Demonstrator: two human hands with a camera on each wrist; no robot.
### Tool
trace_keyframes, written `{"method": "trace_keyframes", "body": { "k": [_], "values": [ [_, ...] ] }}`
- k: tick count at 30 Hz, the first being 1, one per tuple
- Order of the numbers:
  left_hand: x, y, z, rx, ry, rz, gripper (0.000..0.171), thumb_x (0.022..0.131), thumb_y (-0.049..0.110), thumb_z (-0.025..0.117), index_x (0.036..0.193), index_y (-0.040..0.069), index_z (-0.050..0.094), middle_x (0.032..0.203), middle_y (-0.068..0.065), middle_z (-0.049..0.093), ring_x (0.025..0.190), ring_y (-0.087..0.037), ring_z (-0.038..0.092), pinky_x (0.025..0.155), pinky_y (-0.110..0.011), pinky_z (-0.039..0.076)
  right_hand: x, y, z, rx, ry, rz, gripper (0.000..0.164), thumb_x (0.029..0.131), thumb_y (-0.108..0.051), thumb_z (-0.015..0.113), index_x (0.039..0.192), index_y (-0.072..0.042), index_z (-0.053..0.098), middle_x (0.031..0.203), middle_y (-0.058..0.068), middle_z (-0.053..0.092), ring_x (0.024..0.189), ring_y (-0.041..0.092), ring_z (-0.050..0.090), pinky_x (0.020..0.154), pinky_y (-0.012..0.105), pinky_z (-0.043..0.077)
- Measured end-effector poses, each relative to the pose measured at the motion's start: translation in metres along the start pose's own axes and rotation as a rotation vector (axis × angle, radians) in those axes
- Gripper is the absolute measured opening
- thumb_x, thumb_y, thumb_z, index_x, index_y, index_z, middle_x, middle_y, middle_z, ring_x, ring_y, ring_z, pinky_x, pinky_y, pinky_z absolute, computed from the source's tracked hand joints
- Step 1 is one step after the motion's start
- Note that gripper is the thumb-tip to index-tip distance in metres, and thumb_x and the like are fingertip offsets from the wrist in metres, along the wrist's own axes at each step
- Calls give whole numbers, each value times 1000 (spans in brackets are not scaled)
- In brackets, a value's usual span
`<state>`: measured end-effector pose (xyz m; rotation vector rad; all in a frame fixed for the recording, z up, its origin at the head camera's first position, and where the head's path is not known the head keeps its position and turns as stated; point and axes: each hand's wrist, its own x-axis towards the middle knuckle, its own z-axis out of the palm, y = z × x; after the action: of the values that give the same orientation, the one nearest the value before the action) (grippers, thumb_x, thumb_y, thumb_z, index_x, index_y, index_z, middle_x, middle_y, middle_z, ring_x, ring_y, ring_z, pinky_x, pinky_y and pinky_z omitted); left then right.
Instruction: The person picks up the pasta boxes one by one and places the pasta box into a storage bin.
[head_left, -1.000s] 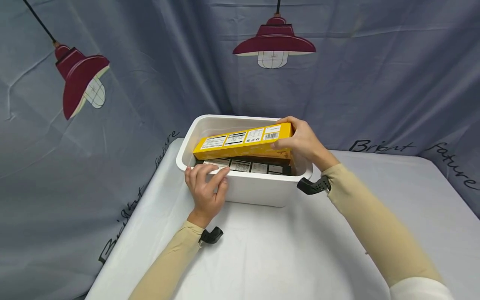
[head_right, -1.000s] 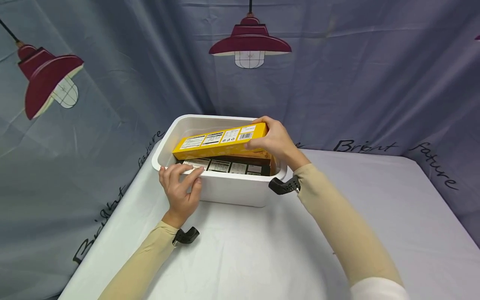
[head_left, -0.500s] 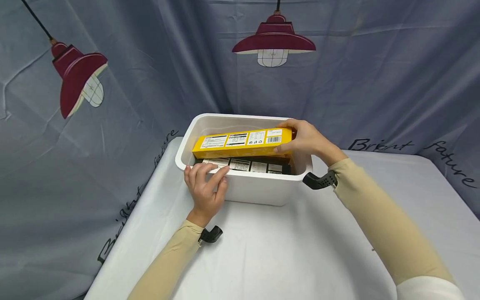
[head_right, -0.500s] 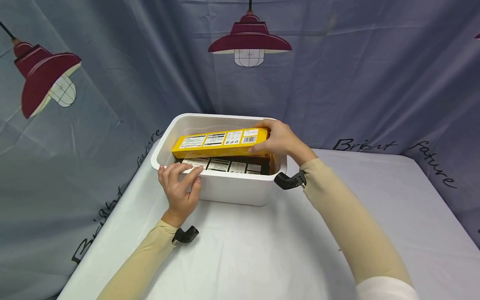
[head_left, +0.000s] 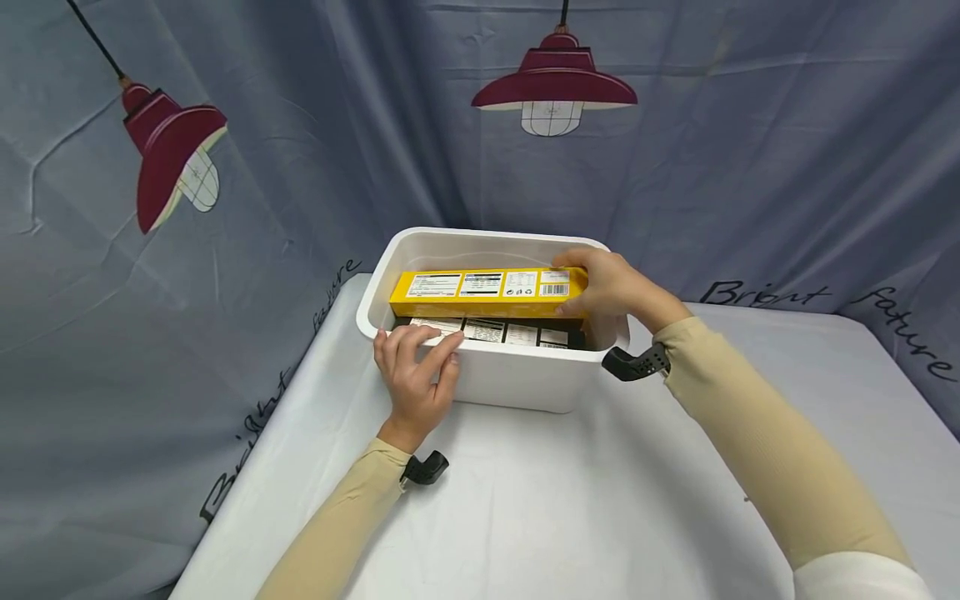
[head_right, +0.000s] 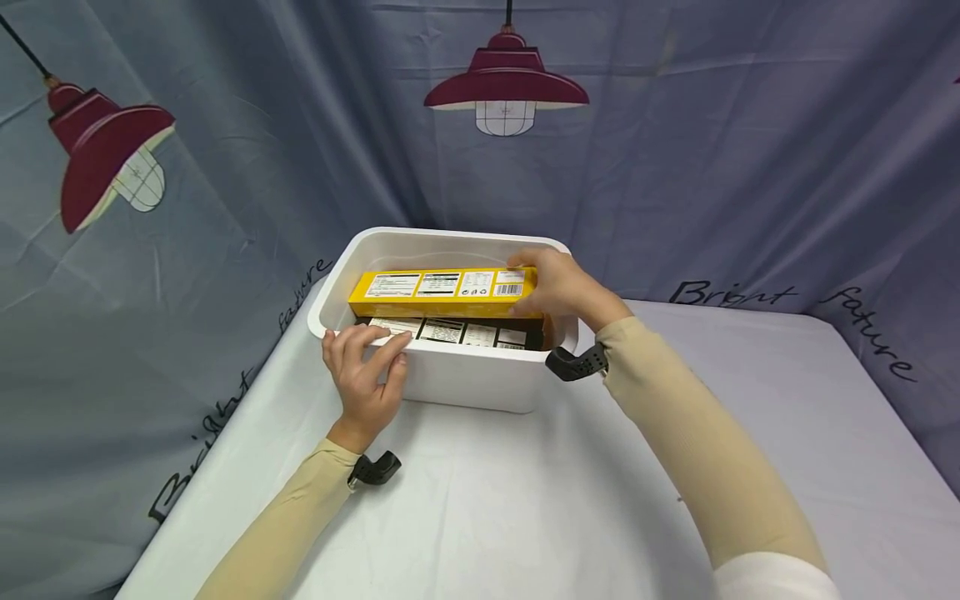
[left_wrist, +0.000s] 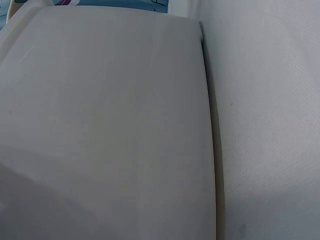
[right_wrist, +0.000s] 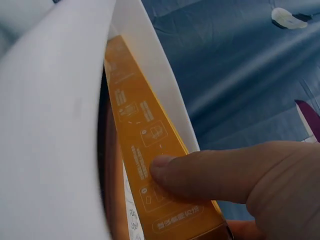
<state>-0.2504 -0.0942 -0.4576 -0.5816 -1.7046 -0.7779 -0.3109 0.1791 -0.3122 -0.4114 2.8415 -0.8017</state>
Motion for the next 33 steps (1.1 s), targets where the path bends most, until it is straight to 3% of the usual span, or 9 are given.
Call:
{"method": "trace_keyframes", "body": {
  "k": [11,17,24,33],
  "values": [
    [-3,0,1,8,-2,2,21,95,15,59,102,14,79,100,-13,63,107,-33,49,116,-48,16,2,1,7,-35,10,-14,73,77,-6,83,143,-3,53,147,20,52,126,37,48,111,53,40],
    [-1,0,2,-1,-8,-2,21,93,14,60,103,14,79,101,-13,63,108,-32,49,117,-47,15,2,1,9,-65,-1,-15,72,80,-3,79,146,-3,50,146,28,52,134,45,51,113,57,39],
    [3,0,4,2,-15,4,21,91,13,61,103,14,78,102,-12,64,108,-32,50,109,-55,19,1,1,8,-41,-25,5,70,85,-13,77,148,-6,48,149,27,50,141,44,46,116,58,36],
    [2,-1,1,7,-7,2,20,91,14,61,101,13,79,100,-13,63,107,-33,49,114,-48,16,-4,3,3,12,46,-37,60,89,-21,73,144,-6,53,147,23,55,138,44,51,113,57,40]
  ]
}}
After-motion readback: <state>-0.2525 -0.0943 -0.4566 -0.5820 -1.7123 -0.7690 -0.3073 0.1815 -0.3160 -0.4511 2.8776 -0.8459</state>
